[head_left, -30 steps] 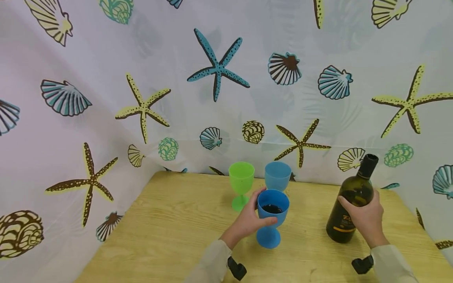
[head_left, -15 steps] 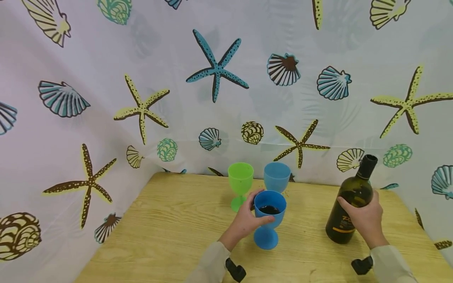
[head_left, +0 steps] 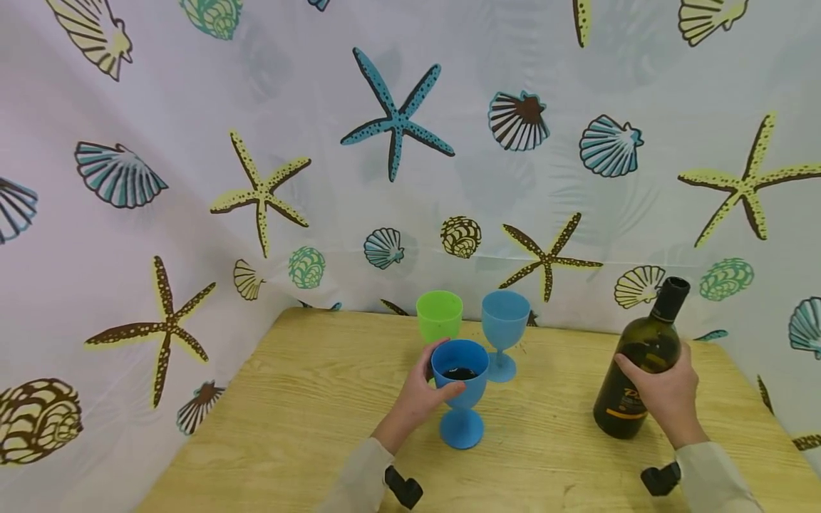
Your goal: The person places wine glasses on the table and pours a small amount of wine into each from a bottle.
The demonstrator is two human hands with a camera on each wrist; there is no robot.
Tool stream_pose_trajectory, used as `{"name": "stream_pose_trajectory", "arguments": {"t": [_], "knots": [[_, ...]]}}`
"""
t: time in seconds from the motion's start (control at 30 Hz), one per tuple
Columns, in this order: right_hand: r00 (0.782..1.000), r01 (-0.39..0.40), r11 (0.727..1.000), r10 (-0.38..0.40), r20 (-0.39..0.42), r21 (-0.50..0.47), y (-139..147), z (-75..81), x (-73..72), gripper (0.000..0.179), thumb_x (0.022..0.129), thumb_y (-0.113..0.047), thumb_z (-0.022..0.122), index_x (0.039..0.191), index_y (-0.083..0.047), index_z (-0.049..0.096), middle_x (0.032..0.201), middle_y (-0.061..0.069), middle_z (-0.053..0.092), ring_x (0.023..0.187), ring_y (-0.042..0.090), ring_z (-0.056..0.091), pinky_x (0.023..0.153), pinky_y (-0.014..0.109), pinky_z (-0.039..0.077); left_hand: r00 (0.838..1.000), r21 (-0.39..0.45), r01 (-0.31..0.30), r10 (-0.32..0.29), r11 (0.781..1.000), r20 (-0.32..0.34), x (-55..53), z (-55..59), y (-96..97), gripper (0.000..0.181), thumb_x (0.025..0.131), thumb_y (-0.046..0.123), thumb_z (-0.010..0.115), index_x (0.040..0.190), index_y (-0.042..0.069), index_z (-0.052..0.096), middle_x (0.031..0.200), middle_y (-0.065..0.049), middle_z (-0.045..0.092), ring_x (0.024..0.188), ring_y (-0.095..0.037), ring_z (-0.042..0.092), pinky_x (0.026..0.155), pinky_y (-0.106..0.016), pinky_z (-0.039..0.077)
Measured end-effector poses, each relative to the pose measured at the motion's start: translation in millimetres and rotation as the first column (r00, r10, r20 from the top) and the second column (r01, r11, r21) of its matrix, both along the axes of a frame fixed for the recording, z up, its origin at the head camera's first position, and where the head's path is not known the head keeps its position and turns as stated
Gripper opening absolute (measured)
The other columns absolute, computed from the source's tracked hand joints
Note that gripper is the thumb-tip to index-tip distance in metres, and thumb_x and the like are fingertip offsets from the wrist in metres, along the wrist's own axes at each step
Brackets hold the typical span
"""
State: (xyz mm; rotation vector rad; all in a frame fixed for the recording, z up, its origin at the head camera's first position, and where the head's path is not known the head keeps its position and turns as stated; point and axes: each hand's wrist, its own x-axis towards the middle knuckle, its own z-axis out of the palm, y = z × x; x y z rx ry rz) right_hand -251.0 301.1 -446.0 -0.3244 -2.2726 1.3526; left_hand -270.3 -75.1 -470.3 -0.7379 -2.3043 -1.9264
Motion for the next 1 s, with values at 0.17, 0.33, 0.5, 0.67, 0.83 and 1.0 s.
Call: {"name": "stream_pose_trajectory", "arguments": {"t": [0.17, 0.33, 0.5, 0.67, 0.83, 1.0], "knots": [[1.0, -0.006, 1.0, 0.006, 0.005, -0.009, 2, -0.7, 1.0, 0.094, 0.08, -0.037, 0.075, 0.148, -0.005, 0.018, 0.131, 0.028, 0.042, 0.115, 0.043, 0.044, 0.092, 0.059, 0.038, 0.999, -0.001, -0.036, 0.036, 0.999, -0.027, -2.0, -1.5, -17.4, 0.074, 0.087, 0.036, 0.069, 0.144, 0.007, 0.032, 0.136, -0.018, 0.045, 0.123, -0.037, 0.044, 0.099, -0.058, 0.035], [1.0, -0.011, 1.0, 0.011, 0.004, -0.018, 4, -2.2, 2.0, 0.094, 0.08, -0.036, 0.075, 0.148, -0.005, 0.018, 0.132, 0.028, 0.042, 0.116, 0.043, 0.044, 0.092, 0.058, 0.038, 0.997, 0.012, -0.073, 0.073, 0.997, 0.017, -3.1, 3.5, -35.8, 0.074, 0.086, 0.026, 0.072, 0.145, 0.005, 0.032, 0.139, -0.018, 0.042, 0.127, -0.038, 0.04, 0.102, -0.057, 0.032], [1.0, -0.019, 1.0, 0.019, -0.008, -0.012, 4, -2.1, 2.1, 0.093, 0.081, -0.035, 0.074, 0.147, -0.004, 0.018, 0.131, 0.028, 0.042, 0.115, 0.043, 0.045, 0.091, 0.059, 0.038, 0.992, 0.004, -0.123, 0.123, 0.992, 0.024, -9.1, 3.2, -54.5, 0.07, 0.088, 0.014, 0.07, 0.145, 0.004, 0.03, 0.139, -0.019, 0.042, 0.127, -0.038, 0.04, 0.103, -0.057, 0.032], [1.0, -0.021, 1.0, 0.021, -0.006, -0.011, 4, -2.1, 1.7, 0.092, 0.081, -0.035, 0.074, 0.147, -0.003, 0.019, 0.131, 0.028, 0.042, 0.115, 0.043, 0.045, 0.091, 0.059, 0.038, 0.98, 0.018, -0.195, 0.194, 0.981, 0.042, -15.7, 4.0, -70.7, 0.068, 0.088, 0.008, 0.068, 0.144, 0.006, 0.031, 0.14, -0.019, 0.041, 0.128, -0.038, 0.039, 0.103, -0.056, 0.031], [1.0, -0.019, 1.0, 0.019, 0.005, -0.009, 3, -1.6, 0.9, 0.093, 0.081, -0.037, 0.074, 0.147, -0.004, 0.018, 0.132, 0.028, 0.041, 0.116, 0.044, 0.044, 0.092, 0.06, 0.037, 0.97, 0.042, -0.233, 0.229, 0.972, 0.08, -23.4, 8.0, -85.1, 0.069, 0.089, 0.005, 0.065, 0.146, 0.005, 0.027, 0.143, -0.021, 0.037, 0.13, -0.038, 0.036, 0.105, -0.055, 0.028], [0.999, -0.034, 0.999, 0.034, 0.001, -0.01, 1, -1.8, 0.5, 0.091, 0.081, -0.036, 0.074, 0.147, -0.003, 0.019, 0.131, 0.029, 0.042, 0.115, 0.045, 0.045, 0.091, 0.06, 0.038, 0.956, 0.006, -0.277, 0.275, 0.961, 0.103, -16.5, 26.8, -95.4, 0.07, 0.089, 0.009, 0.065, 0.146, -0.001, 0.024, 0.144, -0.026, 0.032, 0.132, -0.042, 0.031, 0.106, -0.057, 0.027]]}}
